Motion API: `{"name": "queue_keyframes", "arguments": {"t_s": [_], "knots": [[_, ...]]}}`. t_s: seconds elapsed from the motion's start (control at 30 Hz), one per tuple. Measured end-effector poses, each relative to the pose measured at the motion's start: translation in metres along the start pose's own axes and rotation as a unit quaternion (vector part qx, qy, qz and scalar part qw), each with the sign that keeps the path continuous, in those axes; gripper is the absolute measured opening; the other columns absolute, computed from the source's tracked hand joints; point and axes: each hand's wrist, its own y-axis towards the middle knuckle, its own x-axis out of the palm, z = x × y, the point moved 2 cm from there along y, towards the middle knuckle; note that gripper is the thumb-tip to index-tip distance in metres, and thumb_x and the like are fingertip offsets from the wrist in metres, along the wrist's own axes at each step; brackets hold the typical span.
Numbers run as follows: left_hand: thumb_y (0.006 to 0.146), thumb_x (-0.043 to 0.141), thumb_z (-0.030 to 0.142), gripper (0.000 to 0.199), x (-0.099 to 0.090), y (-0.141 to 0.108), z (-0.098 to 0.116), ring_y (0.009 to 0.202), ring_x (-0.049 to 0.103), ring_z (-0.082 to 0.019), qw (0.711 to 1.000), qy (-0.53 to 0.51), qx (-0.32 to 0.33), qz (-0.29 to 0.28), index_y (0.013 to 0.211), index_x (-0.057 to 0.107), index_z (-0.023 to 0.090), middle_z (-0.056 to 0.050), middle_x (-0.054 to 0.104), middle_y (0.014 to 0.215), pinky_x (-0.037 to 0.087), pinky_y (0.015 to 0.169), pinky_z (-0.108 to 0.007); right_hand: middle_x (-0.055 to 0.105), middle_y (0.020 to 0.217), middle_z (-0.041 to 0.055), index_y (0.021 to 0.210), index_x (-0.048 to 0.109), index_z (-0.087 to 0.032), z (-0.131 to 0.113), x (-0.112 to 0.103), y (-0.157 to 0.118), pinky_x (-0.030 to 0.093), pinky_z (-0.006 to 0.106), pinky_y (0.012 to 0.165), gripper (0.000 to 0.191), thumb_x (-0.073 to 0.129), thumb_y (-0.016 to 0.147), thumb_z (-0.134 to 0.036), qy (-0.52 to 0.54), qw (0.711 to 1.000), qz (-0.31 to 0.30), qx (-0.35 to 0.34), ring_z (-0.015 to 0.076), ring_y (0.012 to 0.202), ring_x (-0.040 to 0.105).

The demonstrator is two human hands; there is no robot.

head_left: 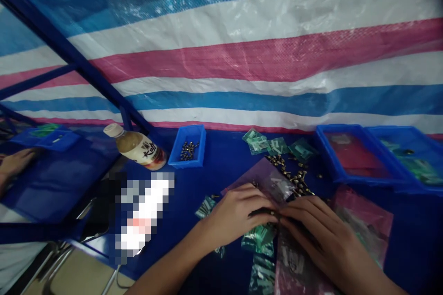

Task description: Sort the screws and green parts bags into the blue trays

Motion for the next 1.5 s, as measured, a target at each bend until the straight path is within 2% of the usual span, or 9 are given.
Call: {"name": "queue_keyframes", "arguments": {"t_s": [0.13, 0.23, 0.37, 0.5, 0.63, 0.77, 0.93, 1.2, 1.5], "knots": [[0.093, 0.061, 0.028, 0.011, -0.051, -0.01, -0.018, 0.089, 0.063, -0.017, 0.974, 0.173, -0.04, 0.141, 0.096, 0.069, 0.021, -0.003, 0.072, 0.093, 0.049, 0.085, -0.033, 0.068, 0.102, 0.0071, 0.112, 0.063, -0.02, 0.002, -0.008, 0.003, 0.054, 0.036, 0.083, 0.021, 0.054, 0.094, -0.026, -0.037, 0.999, 0.026, -0.003, 0.0224, 0.099, 0.062], [0.091, 0.063, 0.032, 0.012, -0.1, -0.029, -0.041, 0.09, 0.061, -0.022, 0.891, 0.33, -0.139, 0.277, 0.091, 0.069, 0.021, -0.004, 0.071, 0.091, 0.048, 0.087, -0.038, 0.068, 0.101, 0.0067, 0.111, 0.064, -0.02, 0.004, -0.013, 0.004, 0.054, 0.036, 0.084, 0.021, 0.054, 0.095, -0.027, -0.049, 0.998, 0.033, -0.016, 0.0222, 0.1, 0.062], [0.089, 0.064, 0.039, 0.021, -0.124, -0.042, -0.059, 0.093, 0.06, -0.025, 0.853, 0.41, -0.176, 0.272, 0.098, 0.071, 0.022, -0.007, 0.07, 0.098, 0.046, 0.088, -0.042, 0.066, 0.105, 0.0073, 0.113, 0.063, -0.019, 0.006, -0.014, 0.001, 0.051, 0.038, 0.089, 0.022, 0.058, 0.093, -0.023, -0.047, 0.999, 0.014, -0.01, 0.0228, 0.103, 0.059], [0.093, 0.06, 0.031, 0.017, -0.097, -0.03, -0.047, 0.097, 0.058, -0.022, 0.896, 0.359, -0.125, 0.229, 0.103, 0.07, 0.021, -0.006, 0.068, 0.1, 0.045, 0.092, -0.04, 0.065, 0.107, 0.0079, 0.114, 0.061, -0.019, 0.008, -0.013, 0.001, 0.051, 0.039, 0.088, 0.023, 0.058, 0.092, -0.02, -0.052, 0.999, 0.002, 0.006, 0.0236, 0.104, 0.058], [0.097, 0.053, 0.025, 0.021, -0.052, -0.012, -0.027, 0.098, 0.056, -0.019, 0.962, 0.262, -0.061, 0.045, 0.113, 0.067, 0.023, -0.004, 0.065, 0.107, 0.048, 0.089, -0.033, 0.066, 0.104, 0.0077, 0.111, 0.063, -0.019, 0.008, -0.012, 0.004, 0.052, 0.038, 0.085, 0.019, 0.057, 0.092, -0.017, -0.053, 0.999, -0.006, 0.012, 0.0228, 0.1, 0.059], [0.098, 0.051, 0.026, 0.023, -0.028, -0.007, -0.027, 0.099, 0.055, -0.019, 0.965, 0.247, -0.058, -0.061, 0.115, 0.066, 0.021, -0.005, 0.064, 0.108, 0.048, 0.088, -0.032, 0.065, 0.104, 0.0083, 0.11, 0.063, -0.018, 0.006, -0.012, 0.006, 0.051, 0.037, 0.085, 0.019, 0.056, 0.093, -0.016, -0.051, 0.999, -0.013, -0.002, 0.0219, 0.099, 0.058], [0.096, 0.054, 0.033, 0.028, -0.021, -0.009, -0.035, 0.102, 0.055, -0.02, 0.965, 0.238, -0.101, -0.051, 0.121, 0.063, 0.024, -0.003, 0.064, 0.111, 0.048, 0.088, -0.033, 0.063, 0.103, 0.0095, 0.111, 0.062, -0.014, 0.003, -0.013, 0.005, 0.049, 0.037, 0.086, 0.018, 0.055, 0.094, -0.014, -0.055, 0.998, -0.008, -0.026, 0.0219, 0.1, 0.055], [0.09, 0.064, 0.024, 0.005, -0.02, -0.007, -0.033, 0.089, 0.056, -0.018, 0.97, 0.185, -0.155, 0.011, 0.09, 0.065, 0.019, -0.001, 0.066, 0.091, 0.047, 0.078, -0.03, 0.063, 0.104, 0.0094, 0.11, 0.063, -0.015, 0.005, -0.014, 0.002, 0.048, 0.036, 0.089, 0.018, 0.051, 0.096, -0.017, -0.069, 0.997, -0.014, -0.041, 0.0221, 0.103, 0.054], [0.08, 0.07, 0.019, 0.014, -0.012, -0.006, -0.008, 0.07, 0.057, -0.01, 0.976, -0.075, -0.159, 0.13, 0.07, 0.061, 0.016, -0.001, 0.07, 0.087, 0.044, 0.061, -0.02, 0.063, 0.102, 0.007, 0.11, 0.06, -0.018, 0.005, -0.005, 0.0, 0.05, 0.034, 0.083, 0.017, 0.05, 0.098, -0.022, -0.045, 0.998, -0.033, -0.016, 0.021, 0.099, 0.055]]}}
